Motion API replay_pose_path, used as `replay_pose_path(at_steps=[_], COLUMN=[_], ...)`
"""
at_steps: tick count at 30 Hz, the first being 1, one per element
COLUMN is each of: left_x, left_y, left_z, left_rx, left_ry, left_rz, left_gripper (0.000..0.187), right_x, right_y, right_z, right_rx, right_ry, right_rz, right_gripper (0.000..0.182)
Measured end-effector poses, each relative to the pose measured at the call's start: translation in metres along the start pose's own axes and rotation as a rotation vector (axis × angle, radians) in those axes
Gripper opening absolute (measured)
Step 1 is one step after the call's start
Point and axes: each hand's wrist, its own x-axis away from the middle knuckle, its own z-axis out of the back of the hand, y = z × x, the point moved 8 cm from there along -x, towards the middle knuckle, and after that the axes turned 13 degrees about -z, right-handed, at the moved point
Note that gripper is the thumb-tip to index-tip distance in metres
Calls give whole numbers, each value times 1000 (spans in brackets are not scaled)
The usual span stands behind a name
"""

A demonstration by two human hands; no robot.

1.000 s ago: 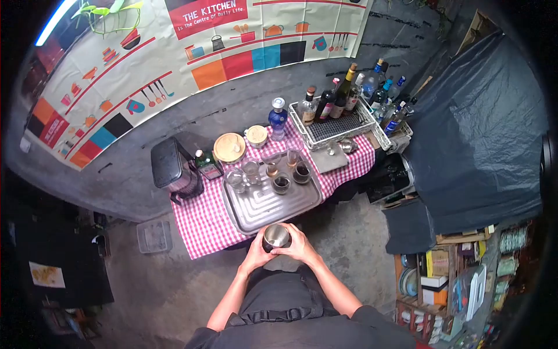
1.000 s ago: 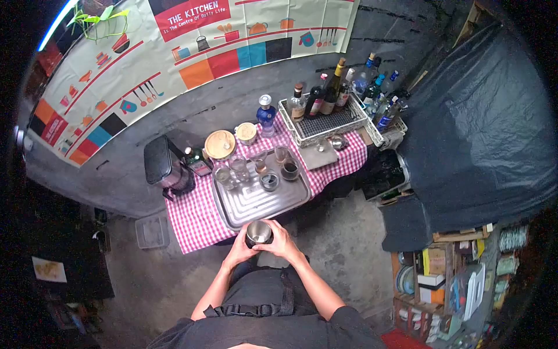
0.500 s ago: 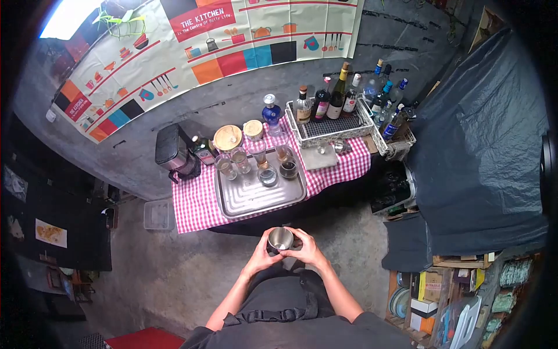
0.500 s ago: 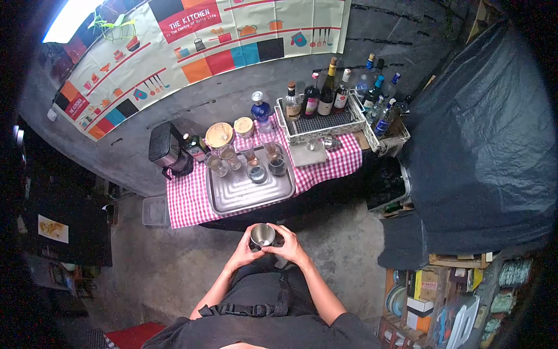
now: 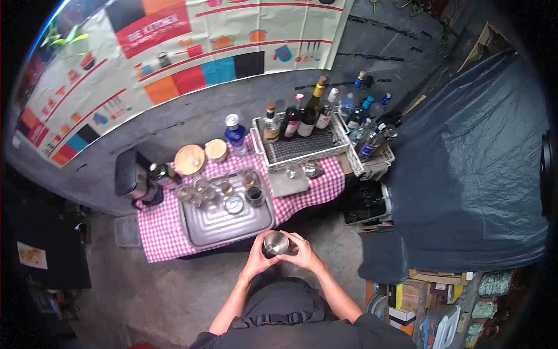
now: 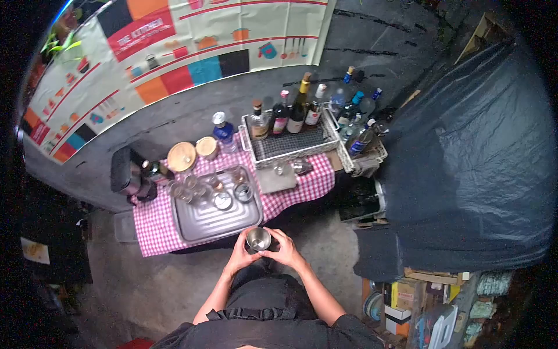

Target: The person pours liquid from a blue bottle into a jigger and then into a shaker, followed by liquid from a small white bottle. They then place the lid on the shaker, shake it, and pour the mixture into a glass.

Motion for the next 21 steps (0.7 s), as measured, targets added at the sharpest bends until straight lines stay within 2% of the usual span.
replay_pose_path(at_steps=[5, 7, 8, 11, 13, 15, 19, 21], left_x=[-59, -79, -88, -107, -116, -125, -136, -141], left_y=[-9, -10, -14, -26, -31, -35, -48, -53], left_z=[-24, -28, -27, -26, -24, -26, -30, -35], left_rx=[-146, -176, -165, -156, -200, -203, -214, -216], left_ry=[-55, -64, -49, 10, 61, 81, 184, 255], left_rz=[10, -3, 54, 112, 108, 123, 215, 246], left_gripper=[87, 86, 86, 86, 87, 86, 86, 87], right_x=[-32, -43, -50, -81, -103, -128, -190, -214], right_y=[13, 18, 19, 45, 52, 42, 40, 45], right_z=[52, 69, 79, 110, 137, 163, 186, 189], right_rx=[28, -98, -146, -184, -48, 239, 381, 546], right_ry=[30, 29, 36, 154, 302, 446, 440, 398], right_rz=[-114, -151, -162, -262, -236, -40, 83, 97], right_gripper=[83, 78, 72, 64, 59, 60, 80, 93])
